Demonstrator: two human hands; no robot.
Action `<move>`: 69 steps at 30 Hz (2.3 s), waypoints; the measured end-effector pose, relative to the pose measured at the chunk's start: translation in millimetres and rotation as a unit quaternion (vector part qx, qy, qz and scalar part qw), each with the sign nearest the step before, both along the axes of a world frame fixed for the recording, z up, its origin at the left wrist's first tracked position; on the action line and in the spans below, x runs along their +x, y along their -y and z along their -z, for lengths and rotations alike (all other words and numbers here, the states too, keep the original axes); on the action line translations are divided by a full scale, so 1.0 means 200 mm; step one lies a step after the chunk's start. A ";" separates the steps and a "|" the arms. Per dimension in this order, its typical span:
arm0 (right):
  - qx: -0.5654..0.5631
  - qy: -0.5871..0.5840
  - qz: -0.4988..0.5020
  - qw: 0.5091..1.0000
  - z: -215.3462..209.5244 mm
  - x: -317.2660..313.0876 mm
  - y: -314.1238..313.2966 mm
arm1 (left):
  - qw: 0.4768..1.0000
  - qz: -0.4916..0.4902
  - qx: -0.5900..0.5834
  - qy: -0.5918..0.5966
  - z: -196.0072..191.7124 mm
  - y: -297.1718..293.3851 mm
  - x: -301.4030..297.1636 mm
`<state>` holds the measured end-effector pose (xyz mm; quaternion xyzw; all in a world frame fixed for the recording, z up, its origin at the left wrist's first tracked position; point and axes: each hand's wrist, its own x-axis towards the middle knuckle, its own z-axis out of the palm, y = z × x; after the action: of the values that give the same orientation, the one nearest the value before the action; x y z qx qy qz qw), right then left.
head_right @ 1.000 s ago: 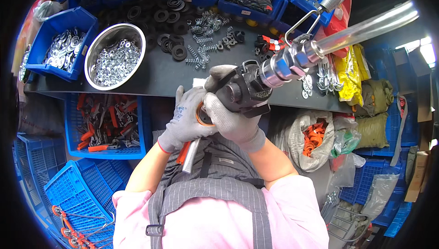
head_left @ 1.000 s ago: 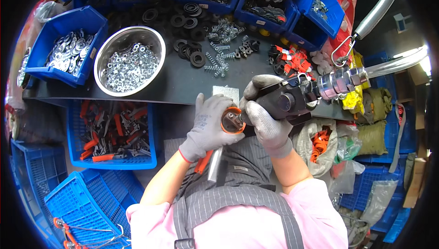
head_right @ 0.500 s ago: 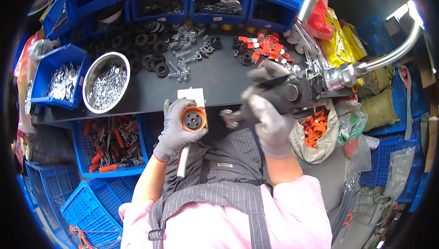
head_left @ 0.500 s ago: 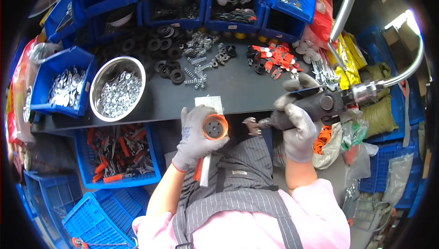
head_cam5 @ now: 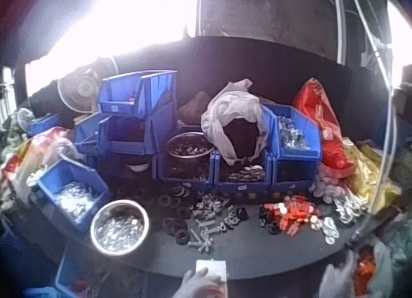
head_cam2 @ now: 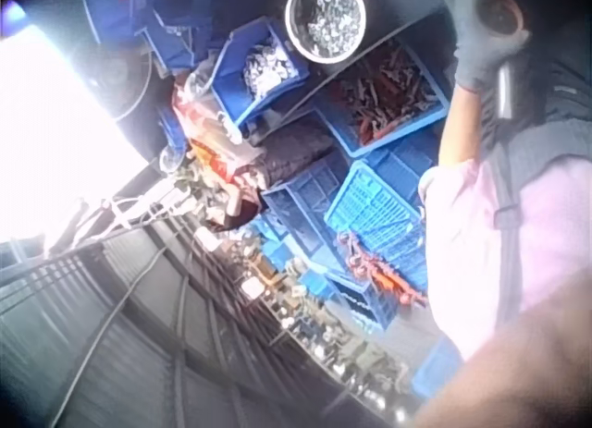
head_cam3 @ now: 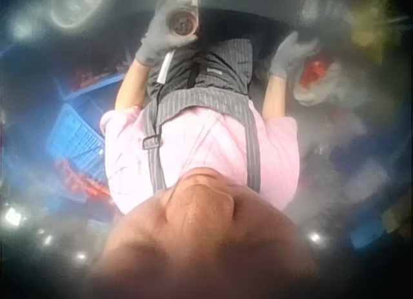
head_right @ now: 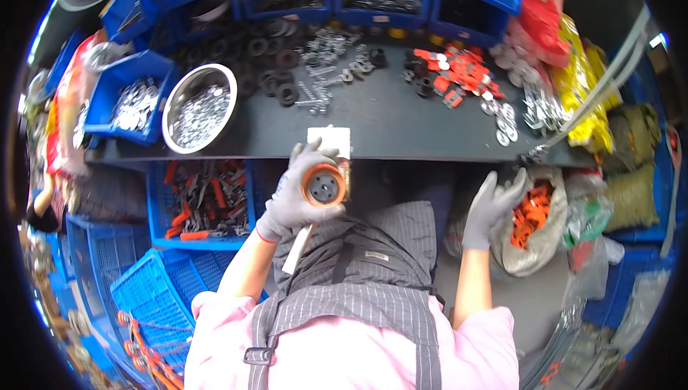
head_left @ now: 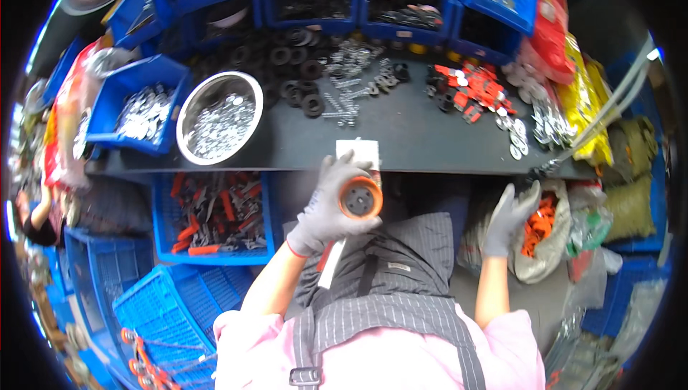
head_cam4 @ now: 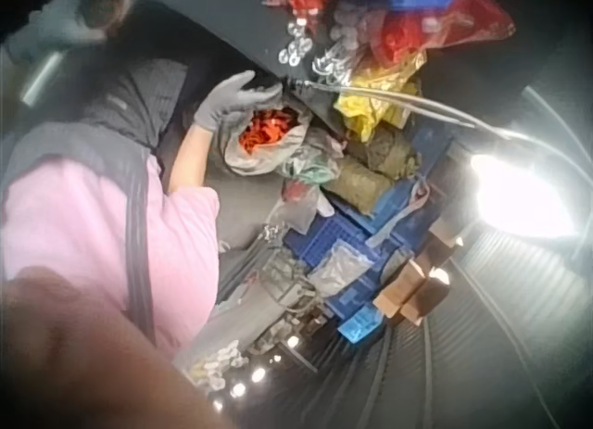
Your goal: The person assembles small hardware components onto a metal housing by attaching springs, washers, and red plastic clips using a pneumatic tool.
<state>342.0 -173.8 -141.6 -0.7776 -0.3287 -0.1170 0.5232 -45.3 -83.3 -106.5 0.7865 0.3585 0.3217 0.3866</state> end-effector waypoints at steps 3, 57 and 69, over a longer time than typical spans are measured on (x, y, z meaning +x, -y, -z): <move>-0.043 0.141 -0.290 0.946 -0.15 -0.37 0.08 | 0.979 0.037 -0.145 0.141 -0.24 0.11 -0.03; -0.057 -0.154 -0.381 0.910 0.03 -0.52 -0.65 | 0.411 -0.737 0.150 -0.516 0.07 1.88 -2.41; -0.089 0.173 -0.382 0.904 0.03 -0.86 -0.63 | 0.724 -0.410 0.188 -0.523 1.61 -0.58 -1.01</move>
<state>170.3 -48.5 -148.3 -0.6036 -0.6947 -0.0113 0.3911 -247.2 31.8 -428.9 0.6629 0.7234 0.0475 -0.1872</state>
